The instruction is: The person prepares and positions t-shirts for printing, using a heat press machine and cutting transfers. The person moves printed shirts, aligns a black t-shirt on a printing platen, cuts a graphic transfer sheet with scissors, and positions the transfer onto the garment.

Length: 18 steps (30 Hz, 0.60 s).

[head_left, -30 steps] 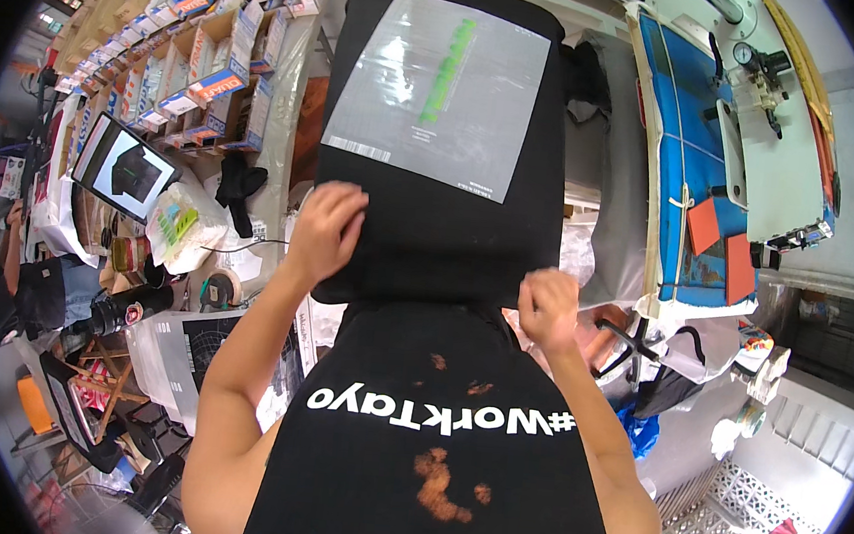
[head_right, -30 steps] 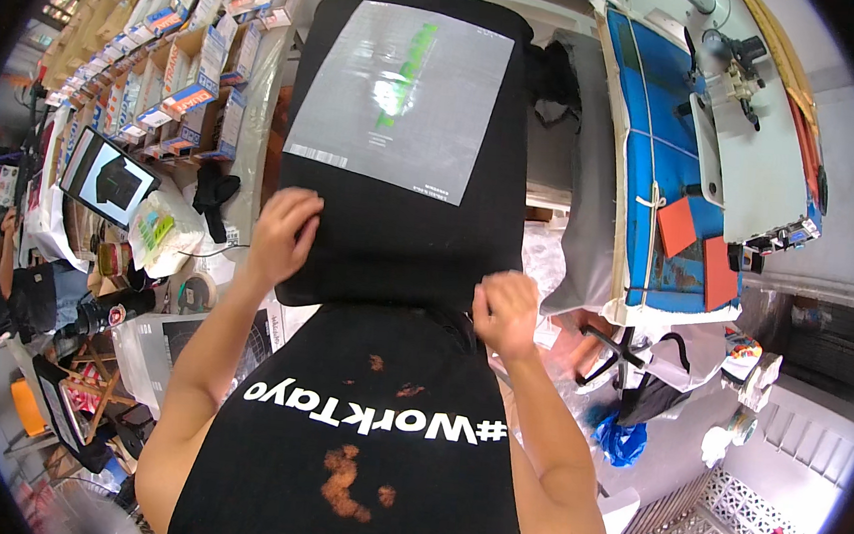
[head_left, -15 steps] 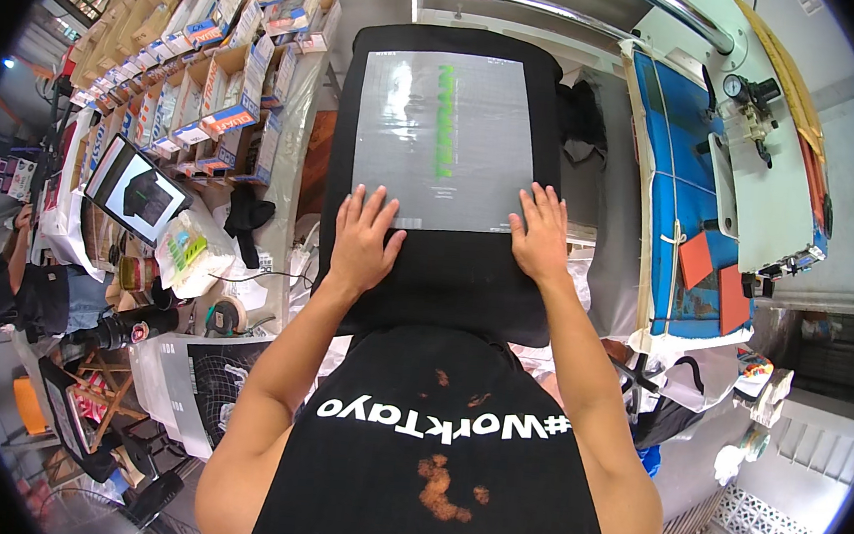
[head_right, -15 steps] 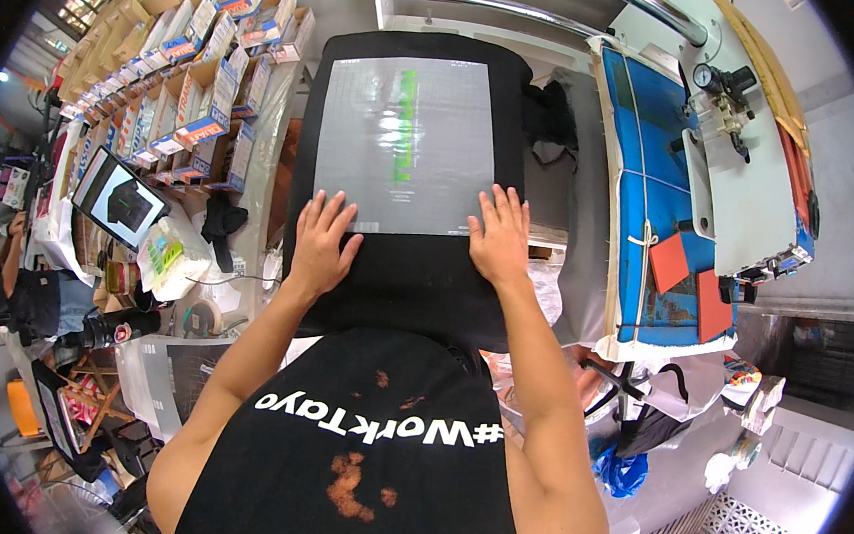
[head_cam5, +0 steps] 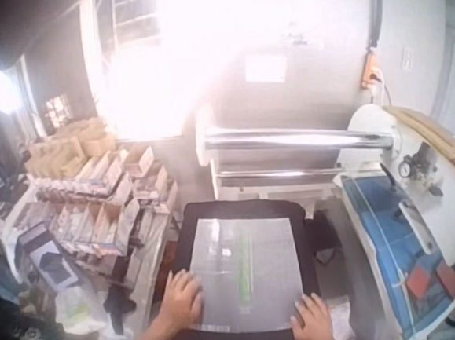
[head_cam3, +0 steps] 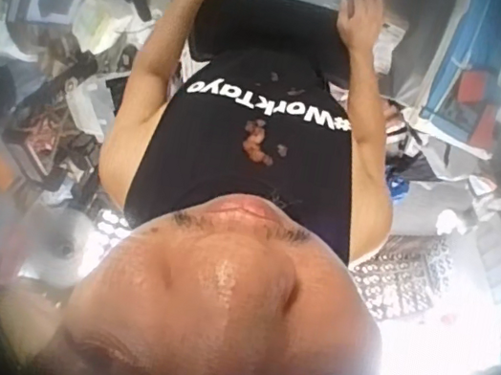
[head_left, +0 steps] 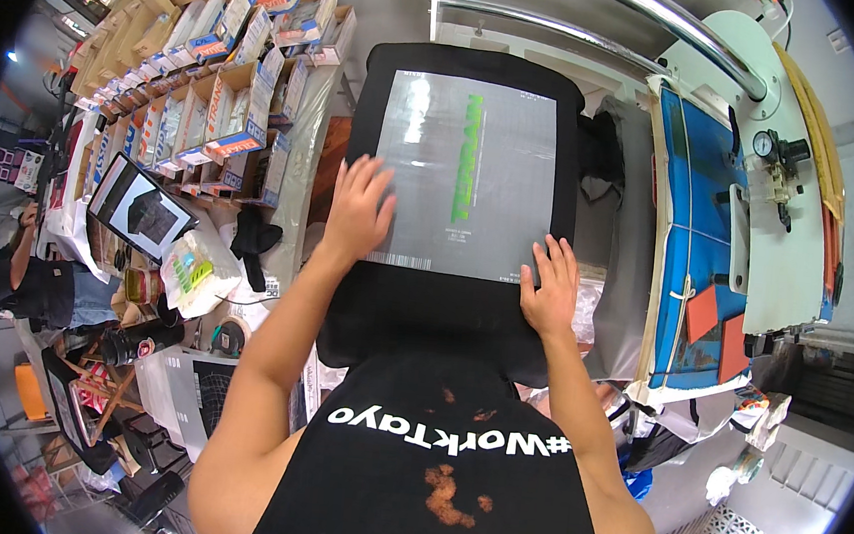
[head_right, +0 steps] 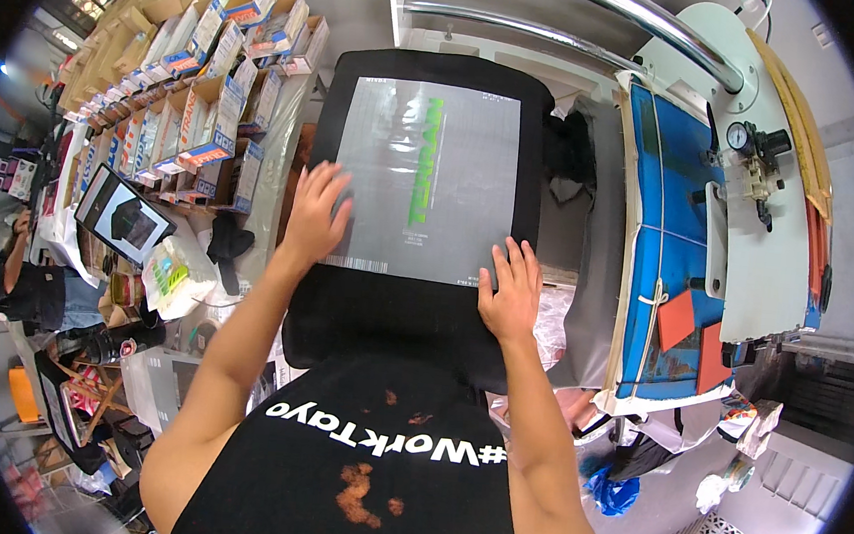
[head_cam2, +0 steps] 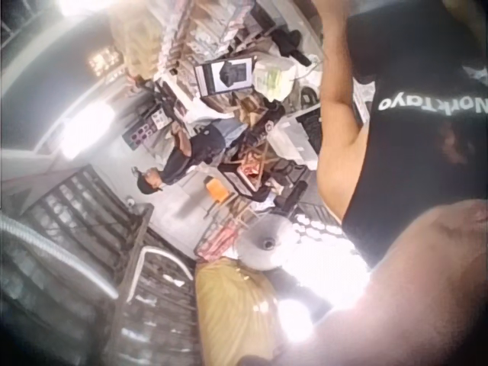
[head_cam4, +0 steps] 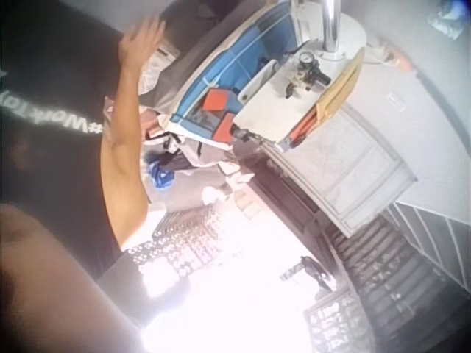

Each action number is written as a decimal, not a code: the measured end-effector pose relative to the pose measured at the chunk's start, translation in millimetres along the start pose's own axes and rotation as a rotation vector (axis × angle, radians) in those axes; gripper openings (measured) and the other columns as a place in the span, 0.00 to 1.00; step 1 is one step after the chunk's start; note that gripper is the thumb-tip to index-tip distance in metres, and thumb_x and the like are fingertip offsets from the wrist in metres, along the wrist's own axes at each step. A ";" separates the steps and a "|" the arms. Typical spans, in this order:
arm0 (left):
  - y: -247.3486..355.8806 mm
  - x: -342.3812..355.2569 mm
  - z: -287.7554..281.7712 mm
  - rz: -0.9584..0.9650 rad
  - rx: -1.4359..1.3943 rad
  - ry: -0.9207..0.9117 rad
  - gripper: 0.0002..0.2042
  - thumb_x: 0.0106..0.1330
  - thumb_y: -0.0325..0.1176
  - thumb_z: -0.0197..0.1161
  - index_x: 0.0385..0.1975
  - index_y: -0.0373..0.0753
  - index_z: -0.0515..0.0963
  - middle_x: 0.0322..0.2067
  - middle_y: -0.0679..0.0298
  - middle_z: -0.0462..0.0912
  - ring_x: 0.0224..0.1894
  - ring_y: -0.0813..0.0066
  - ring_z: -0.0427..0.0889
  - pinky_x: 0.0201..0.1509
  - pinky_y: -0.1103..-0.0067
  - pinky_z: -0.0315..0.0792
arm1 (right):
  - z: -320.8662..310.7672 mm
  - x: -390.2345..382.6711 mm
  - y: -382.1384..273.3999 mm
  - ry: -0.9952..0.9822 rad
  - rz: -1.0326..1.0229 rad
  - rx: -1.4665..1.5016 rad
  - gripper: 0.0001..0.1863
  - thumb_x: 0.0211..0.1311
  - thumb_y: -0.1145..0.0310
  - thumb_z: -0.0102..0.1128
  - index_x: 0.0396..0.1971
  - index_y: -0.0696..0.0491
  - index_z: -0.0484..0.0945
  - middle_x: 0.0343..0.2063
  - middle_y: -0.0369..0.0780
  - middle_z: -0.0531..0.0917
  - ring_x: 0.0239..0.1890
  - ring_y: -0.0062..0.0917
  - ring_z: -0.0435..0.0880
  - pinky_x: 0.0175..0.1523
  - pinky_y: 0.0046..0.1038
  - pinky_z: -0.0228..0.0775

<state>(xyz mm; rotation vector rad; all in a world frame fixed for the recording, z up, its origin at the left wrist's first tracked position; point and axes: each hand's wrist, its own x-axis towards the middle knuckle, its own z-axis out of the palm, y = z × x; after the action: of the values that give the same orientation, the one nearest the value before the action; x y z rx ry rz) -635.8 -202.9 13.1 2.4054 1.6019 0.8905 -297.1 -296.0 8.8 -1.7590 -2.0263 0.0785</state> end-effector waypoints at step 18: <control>-73.5 192.5 73.0 -0.136 0.262 -0.132 0.21 0.61 0.34 0.57 0.55 0.43 0.75 0.54 0.57 0.75 0.60 0.55 0.72 0.67 0.45 0.54 | 2.4 5.0 -4.4 -0.012 -0.064 -0.034 0.20 0.60 0.64 0.61 0.51 0.55 0.77 0.60 0.46 0.73 0.65 0.45 0.67 0.68 0.45 0.56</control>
<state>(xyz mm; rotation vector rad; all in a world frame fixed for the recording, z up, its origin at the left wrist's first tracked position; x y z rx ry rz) -604.8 13.2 1.4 2.4201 1.9062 0.5149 -302.5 -291.4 9.7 -1.7166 -2.1021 0.0341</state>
